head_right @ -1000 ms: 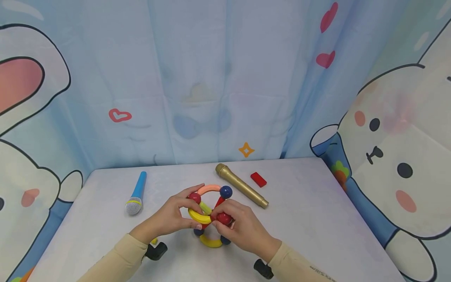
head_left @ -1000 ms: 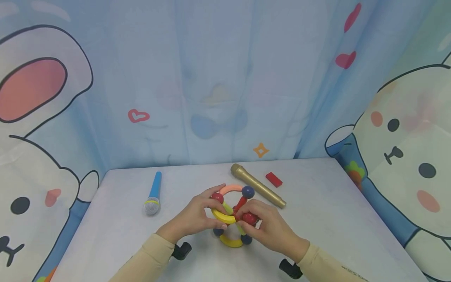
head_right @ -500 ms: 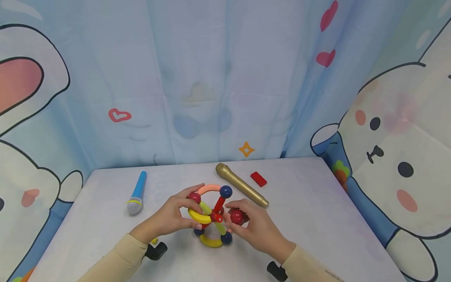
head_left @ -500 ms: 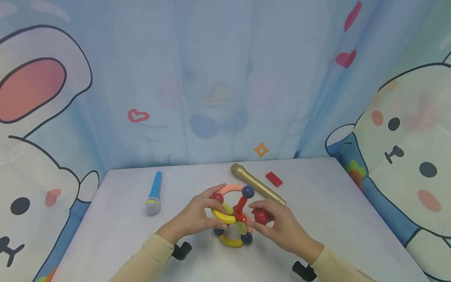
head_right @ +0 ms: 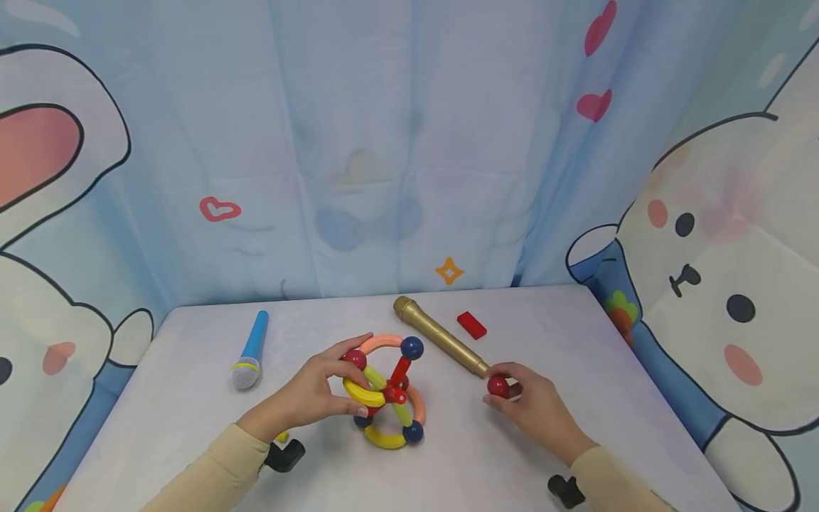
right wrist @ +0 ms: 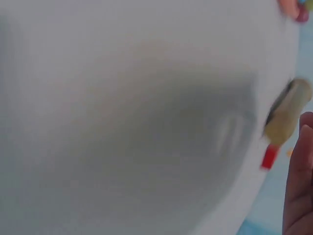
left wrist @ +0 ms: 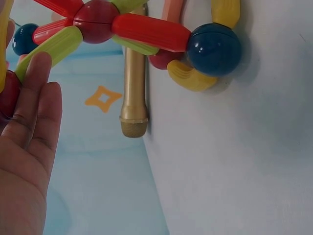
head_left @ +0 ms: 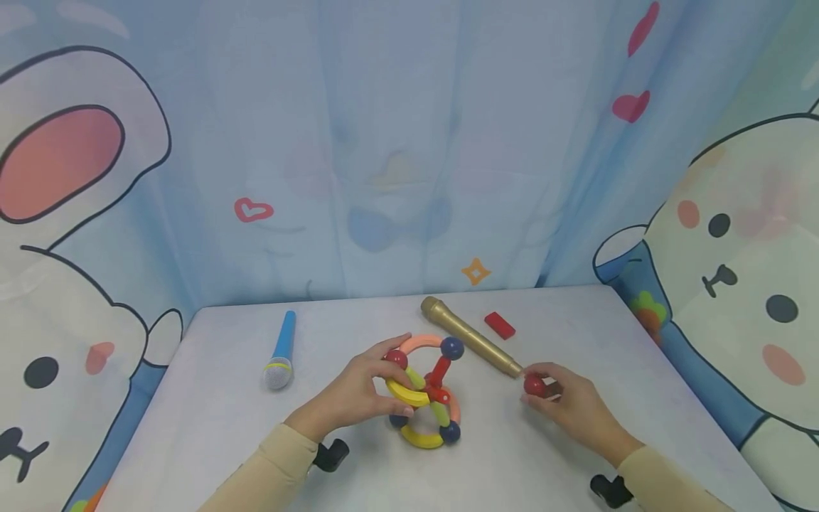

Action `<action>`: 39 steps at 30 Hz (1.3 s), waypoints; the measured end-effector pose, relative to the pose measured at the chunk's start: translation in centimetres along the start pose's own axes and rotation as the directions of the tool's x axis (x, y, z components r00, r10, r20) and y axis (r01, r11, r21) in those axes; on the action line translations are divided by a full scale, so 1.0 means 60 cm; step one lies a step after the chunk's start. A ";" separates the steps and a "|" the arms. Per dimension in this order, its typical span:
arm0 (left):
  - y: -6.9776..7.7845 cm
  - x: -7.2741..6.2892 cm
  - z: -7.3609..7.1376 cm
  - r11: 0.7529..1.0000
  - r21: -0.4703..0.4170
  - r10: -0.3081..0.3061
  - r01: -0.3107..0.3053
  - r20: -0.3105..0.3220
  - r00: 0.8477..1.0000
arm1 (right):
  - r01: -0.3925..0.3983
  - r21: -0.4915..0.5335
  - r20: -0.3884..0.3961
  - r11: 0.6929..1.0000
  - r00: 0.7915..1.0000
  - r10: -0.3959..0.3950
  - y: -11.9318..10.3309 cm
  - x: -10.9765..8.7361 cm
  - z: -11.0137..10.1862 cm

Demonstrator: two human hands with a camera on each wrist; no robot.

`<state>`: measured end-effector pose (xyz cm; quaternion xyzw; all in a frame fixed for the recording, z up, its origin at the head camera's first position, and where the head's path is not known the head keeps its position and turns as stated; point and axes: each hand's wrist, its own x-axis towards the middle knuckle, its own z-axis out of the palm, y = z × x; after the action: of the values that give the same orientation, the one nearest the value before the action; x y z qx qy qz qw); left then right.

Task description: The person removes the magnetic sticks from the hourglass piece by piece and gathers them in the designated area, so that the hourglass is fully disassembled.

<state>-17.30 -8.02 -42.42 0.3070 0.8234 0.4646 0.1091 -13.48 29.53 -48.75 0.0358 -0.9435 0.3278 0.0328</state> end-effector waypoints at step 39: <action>0.001 -0.003 0.000 1.000 -0.019 -0.010 0.010 0.001 1.000 | -0.098 -0.129 0.021 0.987 0.995 0.101 0.106 0.056 -0.008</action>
<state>-17.14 -8.09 -42.37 0.3019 0.8203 0.4720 0.1146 -17.35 34.66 -52.01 -0.0089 -0.9636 0.2673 0.0054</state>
